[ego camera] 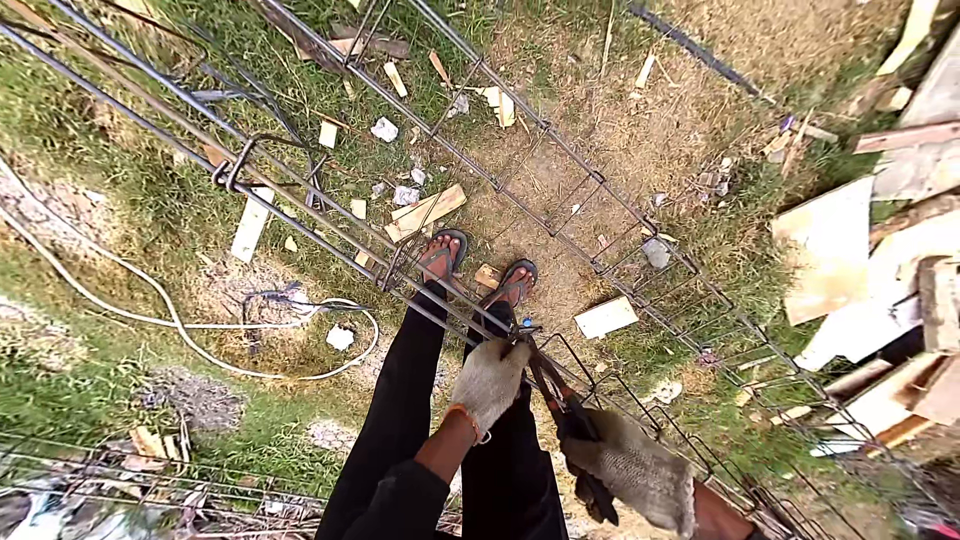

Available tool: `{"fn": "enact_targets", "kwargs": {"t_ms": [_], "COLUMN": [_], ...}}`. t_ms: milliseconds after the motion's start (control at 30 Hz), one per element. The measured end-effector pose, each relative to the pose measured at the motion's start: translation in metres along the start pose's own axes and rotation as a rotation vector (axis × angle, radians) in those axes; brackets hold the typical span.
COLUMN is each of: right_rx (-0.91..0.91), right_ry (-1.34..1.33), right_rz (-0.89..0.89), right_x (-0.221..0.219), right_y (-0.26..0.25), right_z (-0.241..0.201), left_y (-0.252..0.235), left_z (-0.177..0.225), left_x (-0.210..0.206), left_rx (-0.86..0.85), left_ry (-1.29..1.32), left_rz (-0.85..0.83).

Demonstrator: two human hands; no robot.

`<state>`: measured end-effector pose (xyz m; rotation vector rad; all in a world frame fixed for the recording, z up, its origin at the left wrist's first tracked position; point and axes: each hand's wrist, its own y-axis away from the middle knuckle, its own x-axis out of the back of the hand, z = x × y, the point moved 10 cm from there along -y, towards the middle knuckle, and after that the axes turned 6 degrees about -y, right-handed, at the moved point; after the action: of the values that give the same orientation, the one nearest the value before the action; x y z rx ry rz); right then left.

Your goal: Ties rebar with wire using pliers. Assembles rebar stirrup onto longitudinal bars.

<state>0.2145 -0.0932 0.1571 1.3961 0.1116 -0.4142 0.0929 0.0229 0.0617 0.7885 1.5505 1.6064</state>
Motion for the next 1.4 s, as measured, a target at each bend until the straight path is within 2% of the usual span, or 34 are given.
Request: {"fn": "enact_targets", "kwargs": {"t_ms": [167,300,400,533,633,733,1067,1200,1333,1400], "right_rx": [0.009,0.061,0.147,0.116,0.079,0.051,0.072,0.074,0.118,0.129], "right_ry": [-0.308,-0.306,-0.054,0.426,0.571,0.59,0.198,-0.015,-0.358,-0.424], "right_rz": [-0.068,-0.106,-0.03,0.09,0.073,0.011,0.02,0.016,-0.06,-0.108], "right_x": [-0.032,-0.028,-0.004,0.028,0.039,0.045,0.024,0.0,-0.031,-0.037], "right_y": [-0.007,-0.02,-0.029,-0.031,-0.028,-0.03,-0.043,-0.046,-0.051,-0.054], "right_z": [0.013,0.018,0.015,0.005,-0.008,-0.011,0.017,0.029,0.039,0.044], "left_y": [0.001,-0.001,-0.004,-0.005,-0.005,-0.004,-0.008,-0.005,-0.003,-0.004], "left_z": [0.013,0.017,0.017,0.018,0.017,0.015,0.014,0.012,0.012,0.011], "left_x": [0.009,0.01,0.008,0.008,0.009,0.009,0.008,0.009,0.01,0.009], "left_rx": [-0.074,-0.138,-0.201,-0.259,-0.261,-0.27,-0.261,-0.276,-0.297,-0.306], "left_ry": [-0.395,-0.567,-0.557,-0.565,-0.558,-0.541,-0.552,-0.565,-0.564,-0.598], "left_rz": [0.041,0.038,0.044,0.062,0.051,0.052,0.092,0.144,0.181,0.171]}}
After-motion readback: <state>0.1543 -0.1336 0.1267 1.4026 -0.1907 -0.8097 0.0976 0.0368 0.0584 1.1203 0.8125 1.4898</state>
